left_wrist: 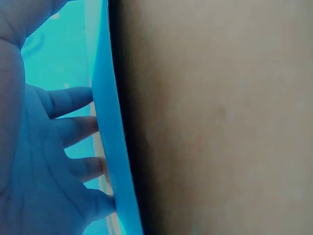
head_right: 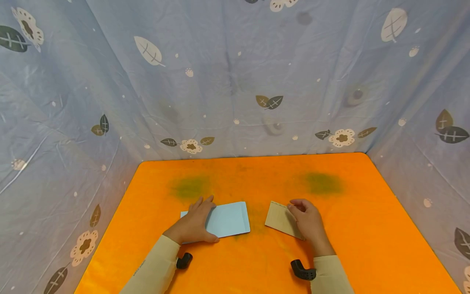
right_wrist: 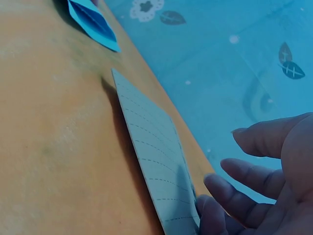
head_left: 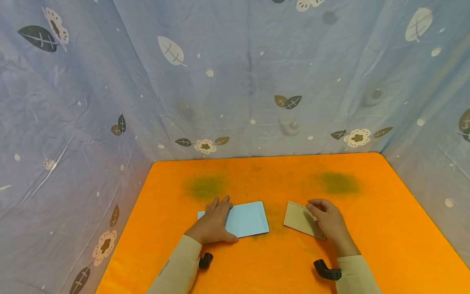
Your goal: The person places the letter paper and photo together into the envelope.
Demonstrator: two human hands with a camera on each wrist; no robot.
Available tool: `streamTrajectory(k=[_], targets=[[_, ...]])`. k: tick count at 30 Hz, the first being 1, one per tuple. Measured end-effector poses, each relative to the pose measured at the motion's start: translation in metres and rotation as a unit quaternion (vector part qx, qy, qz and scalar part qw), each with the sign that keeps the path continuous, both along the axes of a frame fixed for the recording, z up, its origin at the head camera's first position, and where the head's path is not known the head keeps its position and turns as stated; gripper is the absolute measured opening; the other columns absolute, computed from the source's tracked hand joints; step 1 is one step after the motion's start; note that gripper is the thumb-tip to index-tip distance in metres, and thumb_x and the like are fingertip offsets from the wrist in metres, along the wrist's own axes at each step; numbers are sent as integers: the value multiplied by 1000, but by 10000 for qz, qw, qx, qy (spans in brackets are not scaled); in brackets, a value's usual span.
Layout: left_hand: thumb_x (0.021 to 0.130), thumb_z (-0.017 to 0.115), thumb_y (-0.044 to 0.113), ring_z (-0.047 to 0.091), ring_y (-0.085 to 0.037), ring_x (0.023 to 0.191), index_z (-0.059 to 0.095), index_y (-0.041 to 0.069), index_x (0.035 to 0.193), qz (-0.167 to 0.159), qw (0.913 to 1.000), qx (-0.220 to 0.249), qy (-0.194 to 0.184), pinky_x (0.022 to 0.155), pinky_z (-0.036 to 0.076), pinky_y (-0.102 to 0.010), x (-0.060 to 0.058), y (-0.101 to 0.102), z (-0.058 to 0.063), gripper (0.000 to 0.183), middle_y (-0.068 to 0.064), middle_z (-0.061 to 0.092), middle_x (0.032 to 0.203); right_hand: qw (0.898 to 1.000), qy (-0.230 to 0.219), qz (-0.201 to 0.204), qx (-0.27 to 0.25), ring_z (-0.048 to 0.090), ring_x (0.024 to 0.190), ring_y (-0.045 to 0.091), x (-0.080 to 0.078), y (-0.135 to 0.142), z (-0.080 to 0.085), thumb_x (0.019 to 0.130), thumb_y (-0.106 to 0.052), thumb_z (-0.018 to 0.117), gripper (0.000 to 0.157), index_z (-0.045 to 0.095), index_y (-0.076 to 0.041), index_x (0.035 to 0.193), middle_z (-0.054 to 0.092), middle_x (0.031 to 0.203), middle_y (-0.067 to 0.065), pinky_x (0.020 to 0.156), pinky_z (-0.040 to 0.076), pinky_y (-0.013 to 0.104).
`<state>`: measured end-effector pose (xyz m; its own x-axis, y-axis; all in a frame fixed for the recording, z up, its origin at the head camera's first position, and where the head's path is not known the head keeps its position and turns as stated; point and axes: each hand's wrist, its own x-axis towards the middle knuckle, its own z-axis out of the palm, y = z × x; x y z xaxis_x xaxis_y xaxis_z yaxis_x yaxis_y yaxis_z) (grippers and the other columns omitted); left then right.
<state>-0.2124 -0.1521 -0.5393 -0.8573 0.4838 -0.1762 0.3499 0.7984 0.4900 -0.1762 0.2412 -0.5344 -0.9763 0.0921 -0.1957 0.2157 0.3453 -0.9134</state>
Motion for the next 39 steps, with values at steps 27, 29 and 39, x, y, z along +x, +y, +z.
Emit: streamTrajectory(k=[27, 29, 39], targets=[[77, 94, 59, 5, -45, 163, 47, 11, 161, -12, 10000, 43, 27, 125, 10, -71, 1, 0, 1, 108, -9, 16, 180, 9979, -284, -514, 268, 44, 140, 52, 5, 25, 5, 114, -45, 55, 75, 32, 5, 166, 37, 160, 34, 106, 46, 63], [77, 94, 59, 5, -44, 164, 47, 12, 162, -9, 10000, 42, 8, 125, 9, -71, 1, 0, 1, 108, -8, 15, 181, 9972, -413, -537, 302, 42, 141, 54, 5, 28, 8, 114, -49, 55, 83, 25, 6, 168, 34, 162, 36, 107, 46, 65], [77, 94, 60, 5, -44, 164, 47, 12, 162, 40, 10000, 48, -26, 126, 9, -70, 2, 0, 2, 108, -8, 15, 181, 9953, -813, -506, 148, 47, 140, 56, 7, 37, 19, 113, -52, 52, 94, 10, 12, 168, 28, 164, 42, 106, 52, 60]])
